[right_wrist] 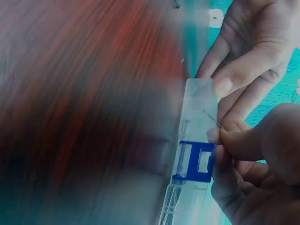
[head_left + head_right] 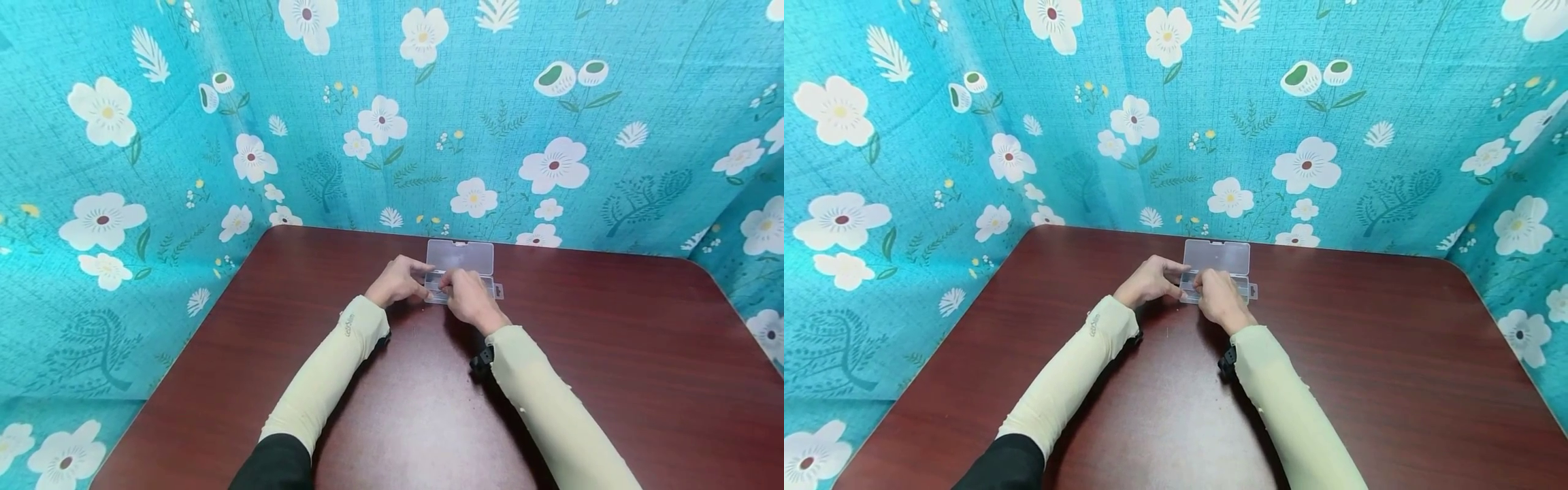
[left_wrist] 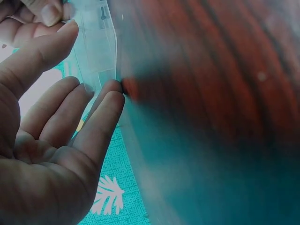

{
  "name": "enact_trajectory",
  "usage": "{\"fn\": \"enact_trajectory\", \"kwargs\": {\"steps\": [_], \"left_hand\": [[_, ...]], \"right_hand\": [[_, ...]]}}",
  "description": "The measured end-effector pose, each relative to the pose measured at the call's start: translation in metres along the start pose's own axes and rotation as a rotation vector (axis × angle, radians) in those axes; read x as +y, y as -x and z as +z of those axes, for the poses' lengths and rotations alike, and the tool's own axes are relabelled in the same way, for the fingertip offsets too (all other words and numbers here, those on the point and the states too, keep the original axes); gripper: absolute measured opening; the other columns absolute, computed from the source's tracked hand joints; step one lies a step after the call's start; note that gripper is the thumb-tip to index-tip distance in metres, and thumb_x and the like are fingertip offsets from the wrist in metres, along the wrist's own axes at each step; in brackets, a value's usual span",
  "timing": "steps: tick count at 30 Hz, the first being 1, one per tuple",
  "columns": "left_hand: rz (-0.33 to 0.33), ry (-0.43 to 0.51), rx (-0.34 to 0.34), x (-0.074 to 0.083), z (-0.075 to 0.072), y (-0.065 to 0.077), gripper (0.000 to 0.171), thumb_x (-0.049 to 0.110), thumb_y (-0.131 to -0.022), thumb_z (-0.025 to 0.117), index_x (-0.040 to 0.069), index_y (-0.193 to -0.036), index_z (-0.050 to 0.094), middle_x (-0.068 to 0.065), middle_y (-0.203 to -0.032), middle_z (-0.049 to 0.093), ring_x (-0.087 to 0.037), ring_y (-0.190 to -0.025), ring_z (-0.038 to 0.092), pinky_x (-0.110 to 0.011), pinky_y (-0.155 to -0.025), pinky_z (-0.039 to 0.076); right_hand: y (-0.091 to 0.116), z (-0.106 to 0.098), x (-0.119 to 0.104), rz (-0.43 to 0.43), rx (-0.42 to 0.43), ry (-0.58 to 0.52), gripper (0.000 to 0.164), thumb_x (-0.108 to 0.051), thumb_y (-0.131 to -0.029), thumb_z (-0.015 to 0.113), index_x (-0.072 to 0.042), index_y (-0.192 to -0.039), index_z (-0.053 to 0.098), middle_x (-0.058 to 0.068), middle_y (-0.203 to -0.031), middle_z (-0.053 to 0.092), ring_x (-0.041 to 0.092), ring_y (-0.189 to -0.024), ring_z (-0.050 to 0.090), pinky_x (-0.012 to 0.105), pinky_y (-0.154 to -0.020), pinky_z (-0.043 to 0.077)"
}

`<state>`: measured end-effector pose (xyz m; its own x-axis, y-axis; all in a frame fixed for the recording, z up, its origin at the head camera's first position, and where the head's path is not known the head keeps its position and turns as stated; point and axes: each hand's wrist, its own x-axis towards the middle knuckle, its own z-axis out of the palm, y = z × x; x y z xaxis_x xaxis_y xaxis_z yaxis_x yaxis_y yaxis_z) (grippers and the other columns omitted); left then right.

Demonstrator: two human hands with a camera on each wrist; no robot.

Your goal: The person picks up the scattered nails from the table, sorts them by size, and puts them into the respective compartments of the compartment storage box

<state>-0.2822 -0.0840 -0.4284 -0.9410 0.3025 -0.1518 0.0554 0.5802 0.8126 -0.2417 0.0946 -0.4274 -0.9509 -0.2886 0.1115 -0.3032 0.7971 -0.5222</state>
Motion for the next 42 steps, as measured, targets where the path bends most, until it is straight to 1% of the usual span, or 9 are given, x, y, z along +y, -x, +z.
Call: {"fn": "enact_trajectory", "kwargs": {"steps": [5, 10, 17, 19, 22, 25, 28, 37, 42], "left_hand": [[0.004, 0.005, -0.007, 0.000, 0.000, 0.000, 0.067, 0.001, -0.068, 0.092, 0.018, -0.130, 0.071, -0.004, -0.120, 0.071, -0.016, -0.099, 0.067, -0.026, -0.070, 0.053], [0.008, -0.006, -0.001, 0.001, 0.000, 0.000, 0.067, 0.002, -0.068, 0.093, 0.017, -0.129, 0.071, -0.006, -0.117, 0.072, -0.014, -0.098, 0.067, -0.026, -0.074, 0.053], [0.013, -0.001, 0.006, 0.000, -0.001, 0.000, 0.067, 0.003, -0.067, 0.093, 0.017, -0.129, 0.071, -0.007, -0.117, 0.072, -0.015, -0.098, 0.068, -0.027, -0.078, 0.053], [0.016, -0.006, 0.005, 0.000, -0.001, 0.000, 0.066, 0.004, -0.068, 0.093, 0.017, -0.129, 0.071, -0.006, -0.120, 0.071, -0.015, -0.100, 0.067, -0.026, -0.079, 0.052], [0.021, -0.024, 0.010, 0.000, -0.001, -0.001, 0.065, 0.004, -0.068, 0.093, 0.018, -0.129, 0.072, -0.003, -0.126, 0.068, -0.015, -0.101, 0.066, -0.026, -0.080, 0.052], [0.021, -0.036, 0.013, -0.001, -0.001, 0.000, 0.064, 0.004, -0.069, 0.092, 0.018, -0.129, 0.072, -0.002, -0.130, 0.067, -0.017, -0.104, 0.065, -0.026, -0.080, 0.050], [0.013, -0.031, 0.005, -0.002, 0.000, 0.000, 0.064, 0.004, -0.071, 0.091, 0.018, -0.130, 0.071, -0.001, -0.131, 0.066, -0.018, -0.108, 0.064, -0.025, -0.080, 0.050], [0.004, -0.048, 0.008, -0.003, -0.001, 0.001, 0.062, 0.006, -0.073, 0.090, 0.020, -0.131, 0.071, -0.002, -0.131, 0.066, -0.018, -0.104, 0.065, -0.027, -0.077, 0.051], [0.017, -0.025, 0.001, -0.003, 0.000, 0.001, 0.061, 0.003, -0.074, 0.088, 0.018, -0.131, 0.070, -0.003, -0.130, 0.066, -0.017, -0.102, 0.066, -0.026, -0.073, 0.051]], "right_hand": [[-0.002, -0.001, 0.005, -0.022, -0.024, 0.059, 0.023, 0.006, -0.088, 0.061, -0.008, -0.096, 0.078, 0.006, -0.093, 0.074, 0.025, -0.086, 0.066, 0.044, -0.076, 0.054], [0.000, -0.003, 0.010, -0.061, -0.001, 0.085, 0.021, 0.001, -0.093, 0.065, -0.012, -0.098, 0.081, 0.005, -0.096, 0.075, 0.025, -0.087, 0.069, 0.044, -0.073, 0.056], [0.015, -0.002, 0.003, -0.099, 0.103, -0.029, 0.013, -0.008, -0.094, 0.069, -0.009, -0.100, 0.081, 0.001, -0.089, 0.075, 0.018, -0.078, 0.067, 0.039, -0.067, 0.053], [0.022, 0.001, -0.002, -0.125, 0.082, -0.082, 0.011, -0.008, -0.092, 0.070, -0.008, -0.098, 0.080, -0.001, -0.086, 0.074, 0.015, -0.075, 0.066, 0.038, -0.067, 0.052], [0.032, 0.008, -0.010, -0.190, -0.011, -0.118, 0.009, -0.007, -0.089, 0.072, -0.007, -0.094, 0.080, -0.005, -0.084, 0.074, 0.011, -0.078, 0.067, 0.037, -0.070, 0.053], [0.036, 0.015, -0.018, -0.241, -0.100, -0.122, 0.006, -0.008, -0.087, 0.075, -0.009, -0.091, 0.080, -0.008, -0.081, 0.074, 0.009, -0.080, 0.068, 0.037, -0.073, 0.053], [0.037, 0.021, -0.023, -0.246, -0.137, -0.114, 0.004, -0.010, -0.085, 0.077, -0.012, -0.088, 0.080, -0.009, -0.079, 0.073, 0.008, -0.078, 0.067, 0.038, -0.074, 0.052], [0.031, 0.033, -0.031, -0.292, -0.134, -0.036, 0.006, -0.011, -0.081, 0.083, -0.013, -0.086, 0.080, -0.011, -0.071, 0.070, 0.008, -0.072, 0.064, 0.037, -0.071, 0.051], [0.031, 0.033, -0.030, -0.276, -0.102, -0.024, 0.009, -0.010, -0.077, 0.085, -0.016, -0.079, 0.079, -0.014, -0.066, 0.067, 0.007, -0.068, 0.062, 0.034, -0.067, 0.051]]}}
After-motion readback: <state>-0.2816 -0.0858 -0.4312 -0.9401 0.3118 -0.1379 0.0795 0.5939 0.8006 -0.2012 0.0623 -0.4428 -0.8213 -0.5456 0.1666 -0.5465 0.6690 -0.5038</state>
